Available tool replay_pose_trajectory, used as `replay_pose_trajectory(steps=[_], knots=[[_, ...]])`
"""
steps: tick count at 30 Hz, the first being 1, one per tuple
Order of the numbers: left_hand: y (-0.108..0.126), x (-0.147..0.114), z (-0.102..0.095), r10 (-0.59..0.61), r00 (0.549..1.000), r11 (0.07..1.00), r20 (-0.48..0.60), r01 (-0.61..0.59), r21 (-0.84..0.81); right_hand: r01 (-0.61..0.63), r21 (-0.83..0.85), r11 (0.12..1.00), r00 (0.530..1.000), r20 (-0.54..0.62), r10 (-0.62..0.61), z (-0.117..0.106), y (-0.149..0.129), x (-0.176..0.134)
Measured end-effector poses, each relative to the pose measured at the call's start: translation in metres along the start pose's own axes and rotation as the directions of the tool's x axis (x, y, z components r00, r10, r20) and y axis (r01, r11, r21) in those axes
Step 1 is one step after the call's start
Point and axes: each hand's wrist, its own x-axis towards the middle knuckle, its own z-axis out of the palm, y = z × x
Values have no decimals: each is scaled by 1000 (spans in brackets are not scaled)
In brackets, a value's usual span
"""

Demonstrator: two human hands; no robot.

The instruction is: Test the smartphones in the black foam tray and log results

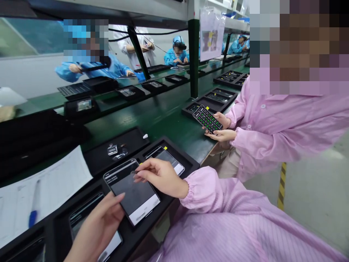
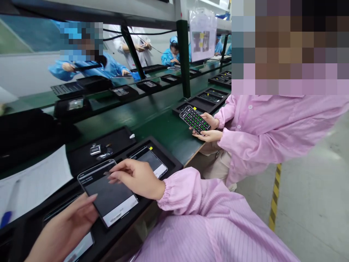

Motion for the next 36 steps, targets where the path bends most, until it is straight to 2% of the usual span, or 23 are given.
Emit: replay_pose_trajectory(steps=[5,14,20,24,29,33,36], knots=[[-2,-6,3,9,996,999,90,-12,31,21,9,1000,1000,-7,-21,0,-1,-4],[-8,-9,12,105,984,994,141,-109,20,-56,128,990,997,-37,61,-4,-16,-1],[-7,-12,14,118,992,981,46,-110,-159,-111,188,976,991,-47,122,-6,-30,-19],[0,-10,11,147,988,936,-45,-154,-315,-79,91,993,987,-130,90,-5,-37,-32],[13,-12,5,157,983,884,-94,-182,-429,-66,38,997,989,-127,70,4,-44,-40],[24,-21,2,107,989,847,-98,-142,-512,-148,41,988,980,-128,152,11,-48,-48],[31,-28,4,115,985,816,-130,-168,-553,-234,85,969,969,-62,240,18,-48,-58]])
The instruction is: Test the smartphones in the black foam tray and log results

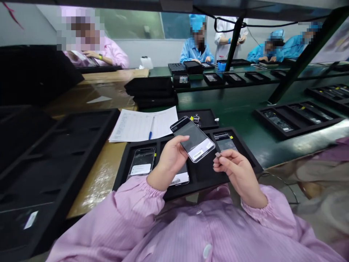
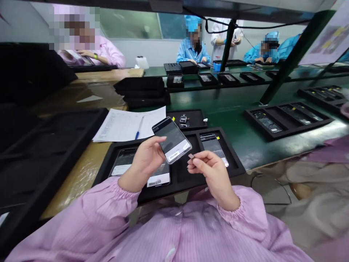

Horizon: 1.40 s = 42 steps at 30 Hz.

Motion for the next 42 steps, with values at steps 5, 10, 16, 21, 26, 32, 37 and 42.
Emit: replay_pose_trajectory(steps=[5,10,16,21,26,32,37,42], knots=[[-2,-12,8,138,990,990,-5,-138,-25,-115,87,990,983,150,102,17,10,-12],[-8,-22,11,247,969,968,30,-245,-57,-96,174,980,986,154,69,30,13,-15],[-12,-27,7,383,918,923,101,-385,1,-64,130,989,990,134,47,31,13,-17],[-15,-30,9,438,893,894,105,-445,48,-52,69,996,994,96,45,29,13,-17],[-18,-30,11,415,903,904,109,-423,58,-93,38,995,992,90,89,22,18,-12],[-31,-29,13,335,935,931,119,-348,112,-143,51,988,983,124,136,17,36,-6],[-33,-12,6,312,948,931,60,-318,177,-210,-243,947,936,230,267,-3,24,10],[-46,18,-8,152,988,921,-8,-139,365,81,-745,662,953,252,167,-47,-17,37]])
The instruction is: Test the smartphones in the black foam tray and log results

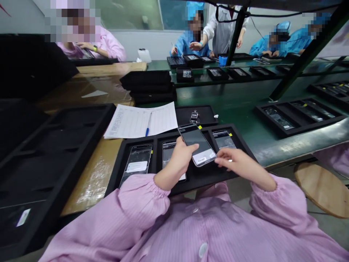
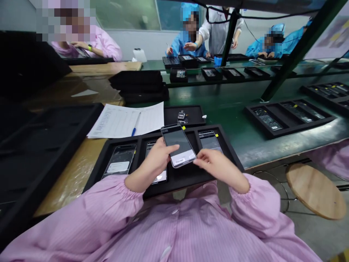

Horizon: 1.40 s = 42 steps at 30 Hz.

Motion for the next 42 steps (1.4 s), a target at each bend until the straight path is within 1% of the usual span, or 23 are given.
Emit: replay_pose_trajectory(steps=[2,4,5,7,9,11,12,13,15,18,21,24,27,29,31,32,34,35,36,37,38,40,42], knots=[[-12,7,2,-50,999,997,18,49,54,61,-159,985,987,-140,-83,-23,3,4],[-21,9,6,-83,995,992,50,78,94,75,-289,954,964,-225,-144,-41,2,12],[-23,8,9,-94,993,990,71,86,115,81,-357,931,958,-230,-171,-47,0,20],[-22,4,13,-88,992,987,92,75,145,102,-476,873,960,-183,-212,-56,-9,45],[-18,-3,18,13,998,982,60,-24,185,122,-545,829,966,-125,-224,-58,-21,82],[-13,-10,25,180,983,951,43,-185,248,102,-549,829,973,-118,-198,-55,-35,124],[-11,-12,30,243,968,926,59,-249,283,98,-541,835,974,-119,-191,-51,-41,143],[-10,-14,35,274,958,905,85,-286,315,96,-529,843,976,-117,-185,-46,-45,160],[-9,-16,44,231,965,889,127,-262,376,111,-497,860,975,-114,-192,-34,-50,184],[-6,-12,52,152,983,873,106,-184,451,143,-446,884,969,-117,-216,-16,-49,194],[4,2,49,187,979,846,83,-203,493,151,-397,905,965,-140,-222,-9,-43,193],[11,21,47,245,962,778,121,-269,568,131,-358,924,961,-183,-207,-17,-43,197],[9,40,54,259,932,664,252,-361,654,84,-340,937,952,-250,-176,-38,-51,201],[2,50,63,249,905,574,345,-424,700,56,-338,939,939,-301,-164,-56,-58,191],[-6,56,72,237,879,483,413,-476,735,79,-311,947,919,-345,-190,-69,-63,164],[-9,58,76,232,869,442,437,-495,748,117,-279,953,907,-360,-217,-73,-62,144],[-16,60,83,223,854,374,470,-521,767,267,-133,955,871,-391,-298,-73,-54,97],[-18,61,86,219,850,349,479,-527,775,328,-56,943,857,-403,-322,-70,-45,72],[-19,61,88,217,849,329,481,-528,783,357,9,934,845,-429,-319,-64,-34,49],[-20,62,90,216,851,315,479,-525,791,363,66,930,828,-481,-289,-56,-21,28],[-20,63,92,215,855,306,471,-517,799,360,117,926,799,-552,-241,-47,-7,11],[-19,64,95,211,868,305,450,-495,814,337,181,924,718,-684,-128,-29,22,-13],[-18,63,97,206,878,323,432,-478,817,314,204,927,634,-772,-45,-14,45,-23]])
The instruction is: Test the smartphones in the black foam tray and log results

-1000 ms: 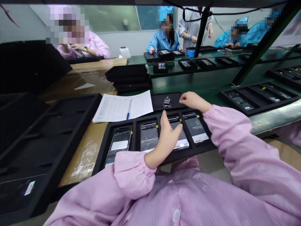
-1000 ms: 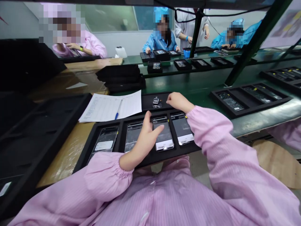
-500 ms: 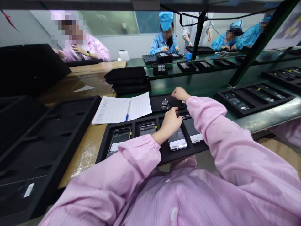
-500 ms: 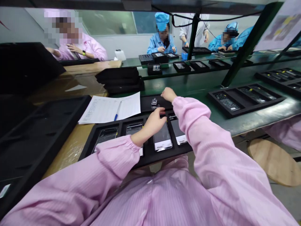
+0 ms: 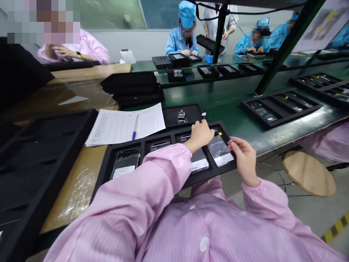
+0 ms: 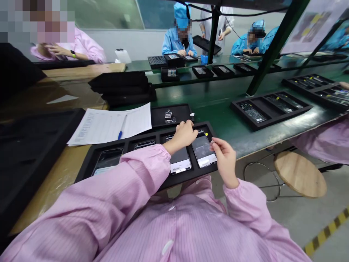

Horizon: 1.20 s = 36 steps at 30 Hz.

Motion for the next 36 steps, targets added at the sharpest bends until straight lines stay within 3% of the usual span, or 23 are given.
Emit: replay_pose_trajectory(steps=[2,8,11,16,18,21,24,26,30,36], knots=[[2,-1,2,-8,1000,999,-7,8,-37,-18,14,1000,998,-62,19,0,13,-8],[6,-1,-2,-75,994,949,-81,46,-311,-85,159,984,996,-20,89,4,20,-1],[12,-5,-3,-129,990,837,-51,82,-541,-64,196,979,995,-63,77,5,20,0],[25,-37,10,-123,982,611,146,191,-768,-40,260,965,993,-94,67,1,8,-8],[27,-46,9,-143,978,535,149,203,-820,-55,283,958,995,-62,75,-4,-5,-18],[28,-47,-5,-200,968,399,154,224,-889,-182,277,943,982,107,158,-12,-26,-35],[27,-43,-24,-235,953,279,192,255,-926,-356,269,895,916,290,277,-13,-41,-48],[28,-42,-32,-243,949,226,200,256,-940,-418,315,852,887,342,309,-8,-46,-51],[29,-45,-38,-254,952,164,173,219,-962,-438,395,808,888,331,319,5,-47,-48],[33,-51,-41,-251,957,88,147,174,-981,-404,362,840,908,269,321,13,-47,-46]])
